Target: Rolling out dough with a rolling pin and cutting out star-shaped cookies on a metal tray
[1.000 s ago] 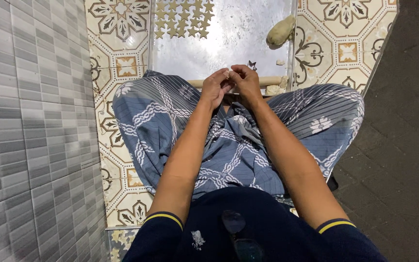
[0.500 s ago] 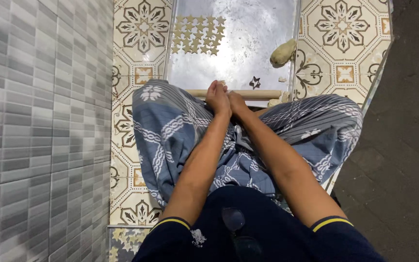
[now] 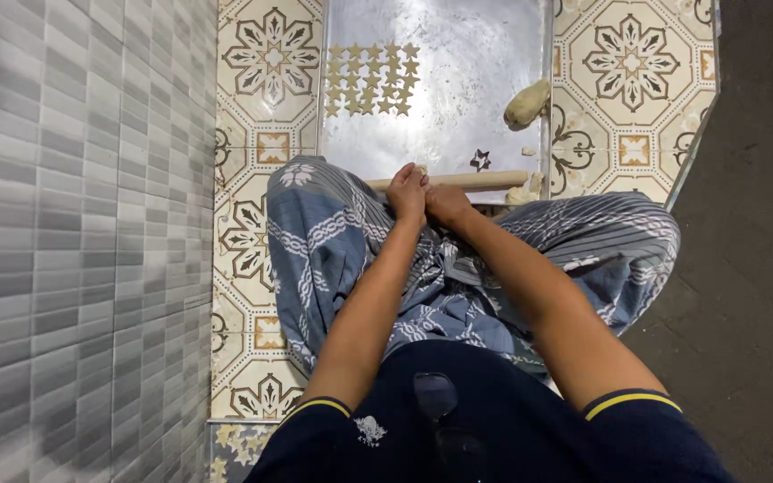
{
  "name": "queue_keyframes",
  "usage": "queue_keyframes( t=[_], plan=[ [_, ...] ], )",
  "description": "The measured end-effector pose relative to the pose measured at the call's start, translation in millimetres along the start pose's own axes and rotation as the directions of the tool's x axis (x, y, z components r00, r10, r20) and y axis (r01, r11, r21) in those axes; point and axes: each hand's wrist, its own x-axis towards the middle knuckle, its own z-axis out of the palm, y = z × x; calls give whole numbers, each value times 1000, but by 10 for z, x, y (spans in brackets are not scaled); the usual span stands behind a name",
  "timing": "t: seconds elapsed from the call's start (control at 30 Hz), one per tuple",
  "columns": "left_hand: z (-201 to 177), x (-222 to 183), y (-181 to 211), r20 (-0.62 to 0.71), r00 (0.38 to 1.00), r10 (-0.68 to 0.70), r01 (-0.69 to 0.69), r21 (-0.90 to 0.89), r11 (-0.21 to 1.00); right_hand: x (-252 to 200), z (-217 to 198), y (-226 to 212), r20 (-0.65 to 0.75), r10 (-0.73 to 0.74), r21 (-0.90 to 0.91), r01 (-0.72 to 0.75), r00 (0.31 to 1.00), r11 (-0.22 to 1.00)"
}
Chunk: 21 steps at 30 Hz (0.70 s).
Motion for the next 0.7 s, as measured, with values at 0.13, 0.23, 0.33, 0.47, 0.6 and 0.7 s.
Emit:
queue_keyframes(
  t=[0.13,0.23,0.33,0.47,0.6,0.7],
  plan=[
    [-2,30,-13,42,997,-66,64,32,997,-45,-599,79,58,82,51,-85,995,995],
    [54,-19,98,90,991,-102,94,90,992,-4,-1015,204,527,265,373,-500,808,782],
    [139,-37,215,143,984,-105,79,179,981,21,-942,339,428,456,595,-623,781,508],
    [221,101,261,197,976,-95,23,335,942,197,-1087,374,401,529,886,-464,748,-16],
    [240,128,434,208,971,-115,28,379,925,254,-1061,414,291,569,941,-339,769,-23],
    [237,10,606,217,973,-71,-11,356,934,327,-1235,343,221,558,963,-271,800,6]
  ],
)
